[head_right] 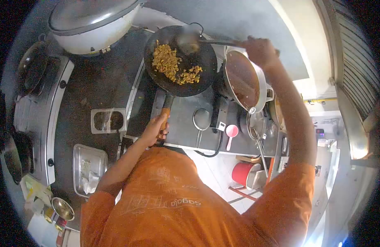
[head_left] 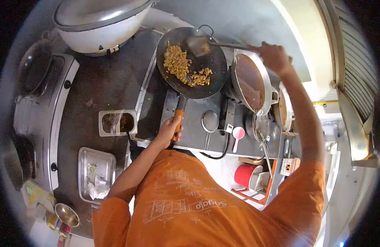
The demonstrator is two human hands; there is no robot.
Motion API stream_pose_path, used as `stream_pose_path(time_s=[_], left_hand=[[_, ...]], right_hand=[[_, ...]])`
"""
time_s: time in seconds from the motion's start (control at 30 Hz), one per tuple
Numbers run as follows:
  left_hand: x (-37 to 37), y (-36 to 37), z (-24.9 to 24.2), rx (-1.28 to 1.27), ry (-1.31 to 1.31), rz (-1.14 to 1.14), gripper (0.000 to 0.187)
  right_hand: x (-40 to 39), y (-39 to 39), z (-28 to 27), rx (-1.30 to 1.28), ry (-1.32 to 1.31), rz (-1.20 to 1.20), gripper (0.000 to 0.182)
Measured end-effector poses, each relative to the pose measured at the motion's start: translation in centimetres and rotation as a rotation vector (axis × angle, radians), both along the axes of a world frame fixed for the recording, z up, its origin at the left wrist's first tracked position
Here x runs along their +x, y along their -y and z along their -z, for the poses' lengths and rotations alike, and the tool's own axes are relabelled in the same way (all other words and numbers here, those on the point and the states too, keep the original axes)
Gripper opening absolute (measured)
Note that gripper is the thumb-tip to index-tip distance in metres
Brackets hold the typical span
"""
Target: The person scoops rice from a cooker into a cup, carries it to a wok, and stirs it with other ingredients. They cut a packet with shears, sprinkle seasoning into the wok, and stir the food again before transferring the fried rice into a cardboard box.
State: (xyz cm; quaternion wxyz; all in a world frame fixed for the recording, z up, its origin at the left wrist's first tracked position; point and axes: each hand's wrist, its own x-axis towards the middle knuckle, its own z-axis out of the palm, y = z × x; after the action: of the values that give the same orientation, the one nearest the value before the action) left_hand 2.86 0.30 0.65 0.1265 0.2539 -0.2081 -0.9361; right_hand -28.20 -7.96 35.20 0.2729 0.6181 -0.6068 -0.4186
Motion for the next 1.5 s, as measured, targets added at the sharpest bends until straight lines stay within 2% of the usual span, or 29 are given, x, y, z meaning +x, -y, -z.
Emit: stream_pose_path(time_s=[0.03,0.1,0.13,0.17,0.23,0.27,0.37,0.4,0.43,0.5,0.53,0.6,0.63,0.7,0.83,0.9,0.97,1.03,1.1,1.13,1.17,1.2,1.23,1.27,1.3,1.37,1.43,1.47,1.5], left_hand=[[-0.1,-0.1,0.1,0.001,0.013,-0.011,0.041],[0.0,-0.1,-0.2,0.008,0.024,-0.015,0.04],[0.1,0.0,-0.6,-0.013,0.043,-0.011,0.04],[0.2,0.1,-1.0,-0.033,0.061,-0.01,0.04],[0.1,-0.1,-0.5,-0.023,0.039,-0.018,0.04],[0.2,0.0,-0.6,-0.019,0.023,-0.027,0.039],[0.3,0.0,-0.8,-0.037,0.032,-0.03,0.037],[0.2,-0.1,-0.5,-0.026,0.033,-0.037,0.037],[0.2,-0.2,-0.2,-0.025,0.022,-0.04,0.037],[0.1,0.0,0.1,-0.034,0.012,-0.062,0.036],[0.1,0.0,0.2,-0.046,0.011,-0.043,0.036],[0.3,0.1,0.1,-0.063,0.017,-0.044,0.037],[0.3,0.1,-0.1,-0.056,0.042,-0.044,0.037],[0.2,0.3,-0.7,-0.06,0.064,-0.06,0.038],[0.6,0.3,-0.7,-0.073,0.091,-0.044,0.038],[0.7,0.1,-0.8,-0.066,0.091,-0.058,0.039],[0.7,0.2,-1.2,-0.075,0.124,-0.058,0.04],[0.6,0.1,-0.7,-0.075,0.107,-0.067,0.04],[0.5,0.2,-0.9,-0.079,0.093,-0.071,0.04],[0.6,0.2,-1.4,-0.067,0.13,-0.071,0.04],[0.6,0.2,-1.9,-0.056,0.168,-0.069,0.041],[0.7,0.2,-2.2,-0.078,0.188,-0.063,0.041],[0.8,0.1,-2.5,-0.084,0.201,-0.053,0.041],[0.7,0.0,-2.8,-0.097,0.228,-0.064,0.041],[0.3,-0.2,-2.9,-0.107,0.247,-0.068,0.04],[0.0,-0.3,-1.7,-0.071,0.209,-0.049,0.039],[0.1,-0.4,-1.6,-0.044,0.187,-0.073,0.037],[0.1,-0.4,-2.4,-0.052,0.208,-0.069,0.036],[0.1,-0.4,-2.4,-0.055,0.215,-0.04,0.036]], right_hand=[[-0.5,0.0,-2.0,0.047,0.029,-0.066,0.042],[1.2,1.6,-4.4,0.181,-0.14,0.138,0.034],[0.6,2.1,-4.7,0.284,-0.015,0.11,0.031],[0.8,2.7,-3.6,0.288,-0.018,0.115,0.031],[2.5,4.2,0.0,0.31,-0.058,0.36,0.037],[4.3,4.3,0.1,0.324,0.077,0.266,0.037],[4.1,6.5,-1.2,0.277,0.066,0.221,0.038],[5.5,6.5,-2.7,0.327,-0.044,0.097,0.035],[6.3,7.1,-4.2,0.257,0.013,0.259,0.03],[7.9,8.0,-5.4,0.345,-0.175,0.387,0.026],[8.0,8.0,-4.9,0.343,-0.173,0.375,0.026],[7.3,7.9,-2.6,0.335,-0.105,0.359,0.016],[6.8,8.0,-1.2,0.382,0.012,0.366,0.017],[5.9,8.3,-0.4,0.363,0.242,0.197,0.022],[2.3,9.3,-3.0,0.429,0.191,0.117,0.026],[-0.4,9.2,-4.2,0.548,0.029,0.313,0.024],[1.2,6.0,-5.4,0.595,0.095,0.497,0.027],[1.8,2.8,-4.6,0.631,0.408,0.547,0.028],[-1.0,-0.5,-0.8,0.579,0.8,0.693,0.036],[-9.4,-3.7,3.8,0.58,0.811,0.688,0.036],[-12.0,-6.3,11.3,0.455,1.526,0.456,0.043],[-1.2,-7.4,8.7,0.31,1.249,0.8,0.047],[1.3,-9.5,11.5,0.108,1.313,0.842,0.045],[-1.8,-11.5,19.9,-0.016,1.532,0.536,0.046],[0.5,-12.4,21.2,-0.112,1.731,0.813,0.048],[4.0,-12.7,21.9,-0.169,1.882,0.892,0.047],[5.5,-13.3,22.4,-0.24,2.615,1.332,0.045],[5.4,-13.7,22.0,-0.269,2.63,1.351,0.045],[4.9,-13.9,21.3,-0.202,2.798,1.396,0.044]])
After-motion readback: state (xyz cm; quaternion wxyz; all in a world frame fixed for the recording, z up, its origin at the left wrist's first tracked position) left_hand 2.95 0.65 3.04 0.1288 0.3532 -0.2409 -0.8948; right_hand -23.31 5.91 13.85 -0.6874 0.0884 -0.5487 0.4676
